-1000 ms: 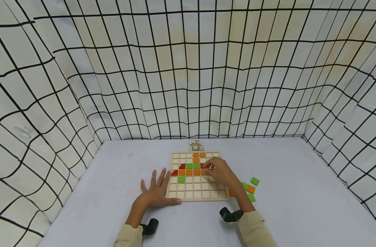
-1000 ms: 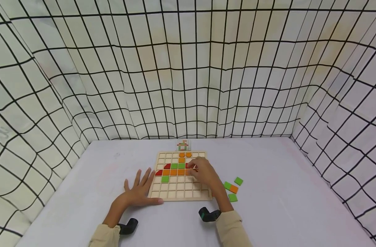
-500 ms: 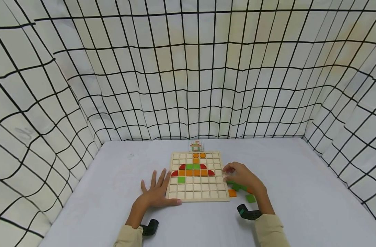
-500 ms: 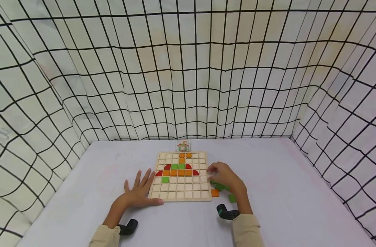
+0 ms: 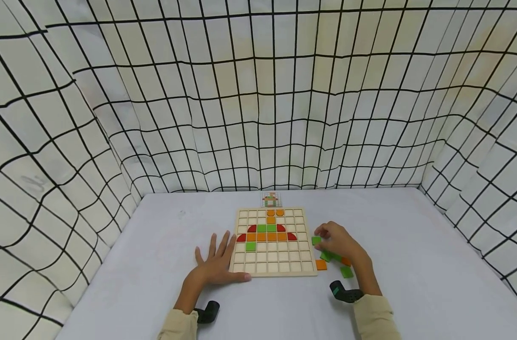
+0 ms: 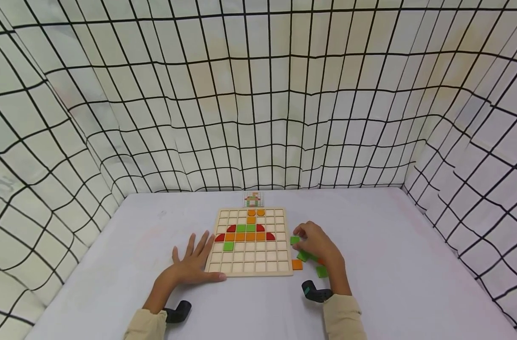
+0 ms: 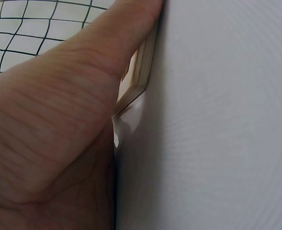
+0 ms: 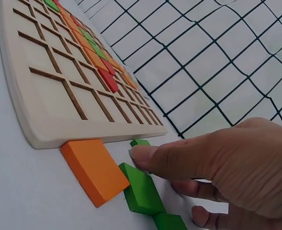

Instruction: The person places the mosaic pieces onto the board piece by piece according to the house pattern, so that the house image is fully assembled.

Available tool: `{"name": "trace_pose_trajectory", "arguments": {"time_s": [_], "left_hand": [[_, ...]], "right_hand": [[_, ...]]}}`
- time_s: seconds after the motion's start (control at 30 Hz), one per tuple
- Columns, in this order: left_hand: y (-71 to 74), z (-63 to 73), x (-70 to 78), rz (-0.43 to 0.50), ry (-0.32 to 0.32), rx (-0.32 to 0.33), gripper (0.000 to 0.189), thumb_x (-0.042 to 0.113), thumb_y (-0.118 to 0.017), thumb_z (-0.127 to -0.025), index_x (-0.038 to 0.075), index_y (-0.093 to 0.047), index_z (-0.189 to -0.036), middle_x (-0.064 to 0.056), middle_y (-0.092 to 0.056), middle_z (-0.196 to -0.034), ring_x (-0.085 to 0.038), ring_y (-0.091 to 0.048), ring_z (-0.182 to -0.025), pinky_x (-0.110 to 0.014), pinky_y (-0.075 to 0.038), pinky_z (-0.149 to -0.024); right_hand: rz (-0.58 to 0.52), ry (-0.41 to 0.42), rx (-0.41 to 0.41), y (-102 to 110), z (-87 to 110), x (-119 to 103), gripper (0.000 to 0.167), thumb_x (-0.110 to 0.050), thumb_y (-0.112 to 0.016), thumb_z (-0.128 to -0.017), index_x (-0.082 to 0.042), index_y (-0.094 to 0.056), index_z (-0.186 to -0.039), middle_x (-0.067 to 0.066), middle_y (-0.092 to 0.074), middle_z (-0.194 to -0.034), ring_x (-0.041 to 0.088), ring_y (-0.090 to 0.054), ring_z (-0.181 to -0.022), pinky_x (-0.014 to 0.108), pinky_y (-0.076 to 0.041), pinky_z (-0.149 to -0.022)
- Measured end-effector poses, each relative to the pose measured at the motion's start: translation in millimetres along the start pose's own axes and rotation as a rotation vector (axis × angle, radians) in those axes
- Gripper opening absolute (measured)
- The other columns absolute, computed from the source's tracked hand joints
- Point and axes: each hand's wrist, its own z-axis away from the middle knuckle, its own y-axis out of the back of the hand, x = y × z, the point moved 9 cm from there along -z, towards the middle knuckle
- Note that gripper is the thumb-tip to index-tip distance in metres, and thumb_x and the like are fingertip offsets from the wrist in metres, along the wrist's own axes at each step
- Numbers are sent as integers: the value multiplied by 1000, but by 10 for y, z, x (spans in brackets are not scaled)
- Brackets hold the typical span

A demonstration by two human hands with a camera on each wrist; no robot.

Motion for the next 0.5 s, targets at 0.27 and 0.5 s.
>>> {"name": "trace_pose_trajectory", "arguments": {"time_s": [0.27,0.5], "left_hand": [[14,-12,5,31,-10,4,124,77,-67,-68,12,-12,-158,-13,-1,-166,-44,12,-149,-76,14,-105],[4,2,12,20,-3,-2,121,72,-70,-70,13,-12,-158,-12,0,-166,-44,11,-150,-77,11,-105]], "right_hand": [[12,24,24,44,6,-11,20,-13,-77,-84,-4,-66,-99,6,-62,-97,17,-57,-90,37,-51,-84],[-15,22,41,59,23,21,24,-17,-76,-85,-4,-65,-101,4,-64,-92,15,-57,-84,30,-51,-76]]}}
